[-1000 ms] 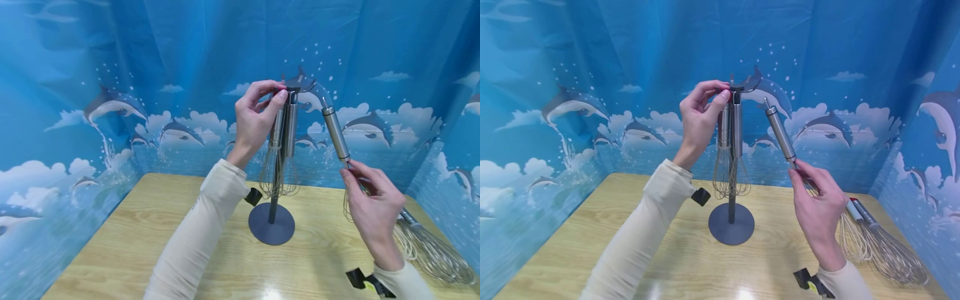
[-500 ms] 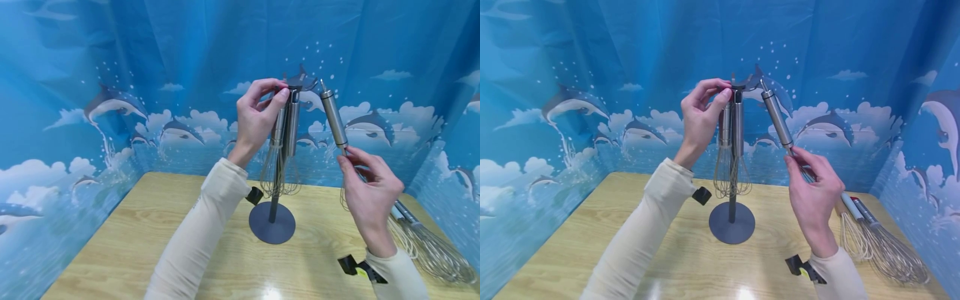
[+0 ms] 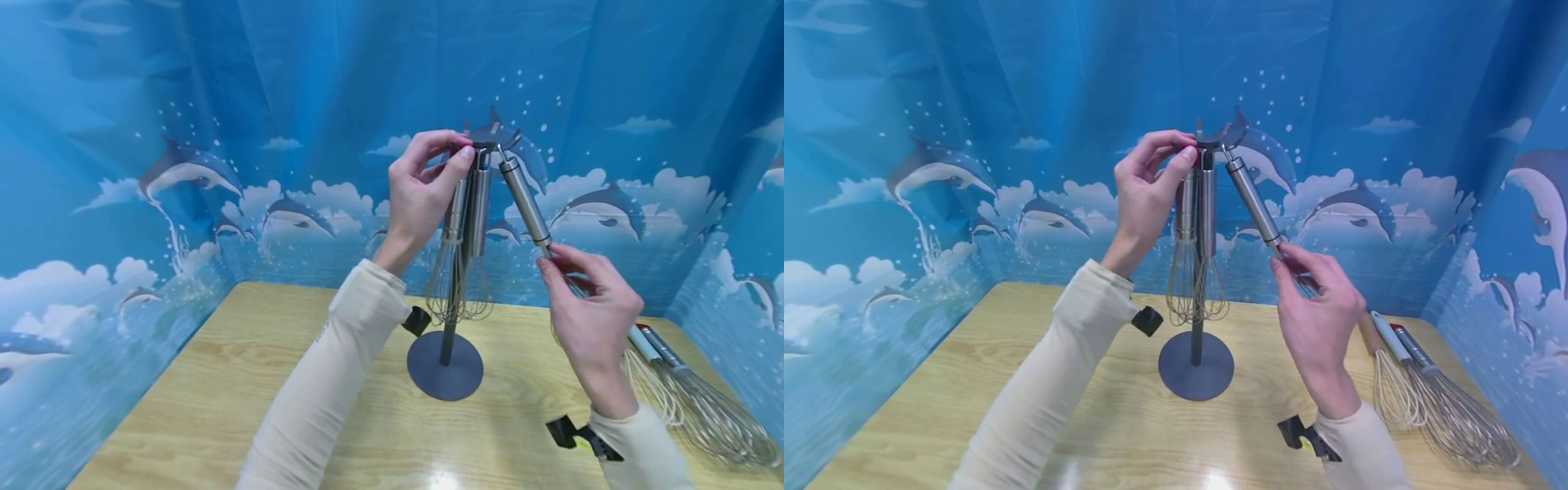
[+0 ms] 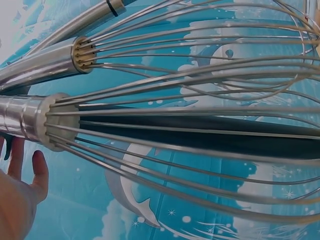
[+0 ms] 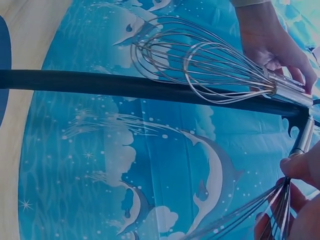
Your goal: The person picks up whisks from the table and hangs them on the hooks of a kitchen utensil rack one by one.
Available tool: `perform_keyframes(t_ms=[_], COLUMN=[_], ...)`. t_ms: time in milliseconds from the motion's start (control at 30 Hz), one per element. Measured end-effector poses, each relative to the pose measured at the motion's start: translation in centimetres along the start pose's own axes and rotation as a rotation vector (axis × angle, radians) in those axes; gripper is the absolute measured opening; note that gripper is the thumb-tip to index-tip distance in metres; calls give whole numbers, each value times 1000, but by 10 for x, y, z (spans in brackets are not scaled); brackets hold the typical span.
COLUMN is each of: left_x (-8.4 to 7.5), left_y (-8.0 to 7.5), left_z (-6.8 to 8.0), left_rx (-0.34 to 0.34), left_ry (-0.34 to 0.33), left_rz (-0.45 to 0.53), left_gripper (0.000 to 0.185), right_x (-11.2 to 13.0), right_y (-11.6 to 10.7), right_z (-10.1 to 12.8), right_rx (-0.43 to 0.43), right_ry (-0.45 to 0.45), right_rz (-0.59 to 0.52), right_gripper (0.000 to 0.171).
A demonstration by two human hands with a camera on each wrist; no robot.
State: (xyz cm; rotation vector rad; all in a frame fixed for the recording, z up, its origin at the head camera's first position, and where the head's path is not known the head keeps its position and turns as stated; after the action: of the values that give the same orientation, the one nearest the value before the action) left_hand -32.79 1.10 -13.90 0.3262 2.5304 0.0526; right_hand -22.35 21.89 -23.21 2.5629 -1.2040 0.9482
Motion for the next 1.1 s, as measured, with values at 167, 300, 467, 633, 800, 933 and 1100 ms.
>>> perform_keyframes(t_ms=[167,300,467,633,800,933,1100], left_x=[-1,-2,-1,0,-1,-2,-2], left_y=[1,1,0,1,1,0,1], left_z=[0,0,0,1,1,1,1], left_rx=[0,-3,-3,5,1,-4,0], left_ry=[20,40,9,-11,-6,3,-11], left_rz=[-4,-12,-17,-17,-34,-67,-83], left_gripper=[19,20,19,19,19,20,20], right_x=[2,4,1,-12,-30,-45,-65], right_y=[6,10,9,-1,-10,-17,-23], right_z=[5,9,12,13,14,18,24], right_rx=[51,84,109,129,185,227,286], right_ry=[-20,-59,-82,-70,-33,-33,-76], right_rz=[19,11,17,63,143,233,344], right_gripper=[27,27,28,30,35,41,43])
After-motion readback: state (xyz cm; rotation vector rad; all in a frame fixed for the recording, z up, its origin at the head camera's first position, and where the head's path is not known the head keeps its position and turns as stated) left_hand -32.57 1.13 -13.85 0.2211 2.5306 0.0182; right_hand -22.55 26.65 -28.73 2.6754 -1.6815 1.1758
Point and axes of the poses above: each hand's wrist, its own z-axis away from the middle knuckle, its own y-axis out of the palm, x = y × z, the point moved 7 cm from there along -z, towards the middle knuckle, and after that the axes turned 2 degrees about z, right-handed, at the moved point
